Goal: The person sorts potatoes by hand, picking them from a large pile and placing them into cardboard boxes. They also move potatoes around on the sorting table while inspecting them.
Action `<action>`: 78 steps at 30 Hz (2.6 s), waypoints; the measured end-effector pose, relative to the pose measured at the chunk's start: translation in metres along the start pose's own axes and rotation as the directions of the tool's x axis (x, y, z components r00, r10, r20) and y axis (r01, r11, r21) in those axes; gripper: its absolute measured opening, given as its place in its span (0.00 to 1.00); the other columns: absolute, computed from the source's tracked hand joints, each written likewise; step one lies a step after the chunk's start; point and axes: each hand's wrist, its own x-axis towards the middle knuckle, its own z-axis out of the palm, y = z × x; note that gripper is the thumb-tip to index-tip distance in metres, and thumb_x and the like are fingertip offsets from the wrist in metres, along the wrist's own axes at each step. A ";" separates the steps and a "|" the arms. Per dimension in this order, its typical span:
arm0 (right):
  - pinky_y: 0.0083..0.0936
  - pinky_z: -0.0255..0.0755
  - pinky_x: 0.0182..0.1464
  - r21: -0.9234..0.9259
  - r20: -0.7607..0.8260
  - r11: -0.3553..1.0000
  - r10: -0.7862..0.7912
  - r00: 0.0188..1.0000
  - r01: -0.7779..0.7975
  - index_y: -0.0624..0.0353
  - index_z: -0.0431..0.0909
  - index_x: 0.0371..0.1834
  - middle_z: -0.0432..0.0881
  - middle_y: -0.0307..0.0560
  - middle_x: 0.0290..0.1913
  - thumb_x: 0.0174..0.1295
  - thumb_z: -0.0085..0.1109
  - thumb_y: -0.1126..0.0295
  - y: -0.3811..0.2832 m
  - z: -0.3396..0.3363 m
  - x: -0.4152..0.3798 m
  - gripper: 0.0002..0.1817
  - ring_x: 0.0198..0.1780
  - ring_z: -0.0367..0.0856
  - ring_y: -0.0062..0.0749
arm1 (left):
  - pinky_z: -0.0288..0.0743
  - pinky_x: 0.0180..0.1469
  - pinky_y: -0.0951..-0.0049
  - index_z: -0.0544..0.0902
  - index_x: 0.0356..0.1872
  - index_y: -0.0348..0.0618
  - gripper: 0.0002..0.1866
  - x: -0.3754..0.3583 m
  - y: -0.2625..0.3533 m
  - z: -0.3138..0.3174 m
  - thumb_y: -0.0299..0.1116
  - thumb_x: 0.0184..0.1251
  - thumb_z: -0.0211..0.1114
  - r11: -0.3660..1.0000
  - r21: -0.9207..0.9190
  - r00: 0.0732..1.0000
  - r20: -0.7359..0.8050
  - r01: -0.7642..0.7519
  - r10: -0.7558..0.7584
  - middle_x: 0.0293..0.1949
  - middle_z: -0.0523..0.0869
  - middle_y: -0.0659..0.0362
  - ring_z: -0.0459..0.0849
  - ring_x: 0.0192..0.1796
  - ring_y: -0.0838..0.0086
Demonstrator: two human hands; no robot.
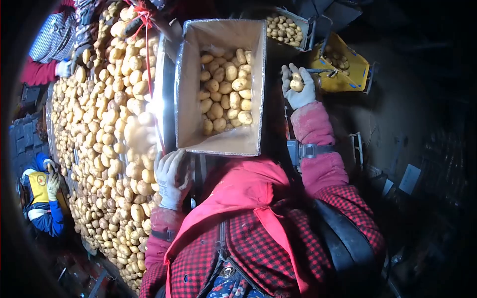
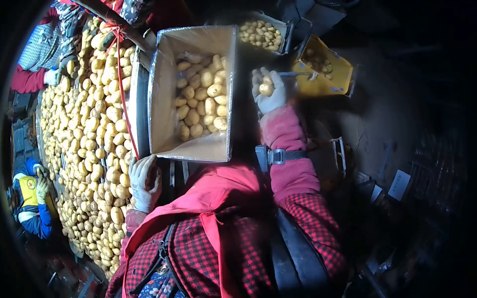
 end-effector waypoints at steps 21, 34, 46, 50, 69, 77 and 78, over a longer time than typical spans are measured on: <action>0.28 0.78 0.47 -0.534 -0.036 0.842 -0.117 0.992 0.080 0.53 0.74 0.71 0.86 0.46 0.60 0.79 0.50 0.47 0.059 0.080 -0.047 0.27 0.50 0.86 0.32 | 0.60 0.78 0.46 0.86 0.57 0.47 0.28 0.004 0.000 0.009 0.27 0.49 0.69 0.999 0.052 0.999 0.029 0.018 -0.019 0.53 0.89 0.58 0.84 0.60 0.61; 0.26 0.81 0.43 -0.557 0.286 0.819 0.341 0.896 -0.134 0.59 0.71 0.72 0.85 0.51 0.56 0.80 0.51 0.46 0.142 0.145 -0.064 0.31 0.44 0.87 0.31 | 0.69 0.72 0.49 0.85 0.59 0.45 0.26 0.003 0.000 -0.008 0.32 0.57 0.76 0.999 -0.029 1.000 -0.017 -0.021 0.020 0.58 0.88 0.55 0.84 0.61 0.59; 0.24 0.82 0.45 -0.777 0.211 0.445 0.850 0.482 -0.445 0.64 0.70 0.74 0.85 0.54 0.57 0.80 0.53 0.50 0.308 0.175 -0.097 0.31 0.47 0.88 0.33 | 0.78 0.57 0.53 0.85 0.60 0.49 0.21 -0.104 -0.125 -0.106 0.41 0.68 0.69 0.794 0.162 0.766 -0.428 0.587 -0.479 0.51 0.89 0.51 0.86 0.53 0.54; 0.23 0.80 0.42 -0.824 0.146 0.364 0.876 0.460 -0.434 0.63 0.67 0.76 0.83 0.53 0.57 0.78 0.55 0.47 0.327 0.170 -0.097 0.35 0.45 0.87 0.33 | 0.75 0.62 0.54 0.83 0.63 0.52 0.22 -0.100 -0.178 -0.123 0.46 0.70 0.66 0.689 0.262 0.736 -0.295 0.675 -0.609 0.55 0.88 0.52 0.85 0.58 0.57; 0.22 0.80 0.27 -0.893 0.018 0.246 0.856 0.517 -0.376 0.66 0.73 0.71 0.87 0.59 0.46 0.79 0.49 0.45 0.328 0.177 -0.087 0.34 0.28 0.88 0.34 | 0.79 0.48 0.50 0.84 0.49 0.55 0.14 -0.037 -0.251 -0.108 0.49 0.73 0.62 0.599 0.626 0.765 0.007 0.498 -0.644 0.47 0.88 0.54 0.88 0.50 0.56; 0.21 0.79 0.29 -0.907 0.041 0.246 0.859 0.510 -0.341 0.64 0.71 0.73 0.86 0.56 0.49 0.78 0.52 0.47 0.326 0.180 -0.089 0.33 0.31 0.87 0.33 | 0.78 0.49 0.53 0.86 0.45 0.54 0.12 -0.026 -0.251 -0.117 0.48 0.73 0.63 0.568 0.682 0.721 0.085 0.462 -0.688 0.47 0.87 0.56 0.88 0.51 0.58; 0.21 0.79 0.29 -0.912 0.054 0.248 0.862 0.504 -0.326 0.64 0.71 0.73 0.86 0.56 0.49 0.78 0.52 0.47 0.326 0.176 -0.090 0.33 0.31 0.87 0.33 | 0.78 0.50 0.52 0.86 0.46 0.55 0.12 -0.033 -0.258 -0.109 0.47 0.69 0.67 0.579 0.671 0.750 0.050 0.464 -0.659 0.47 0.87 0.56 0.88 0.50 0.58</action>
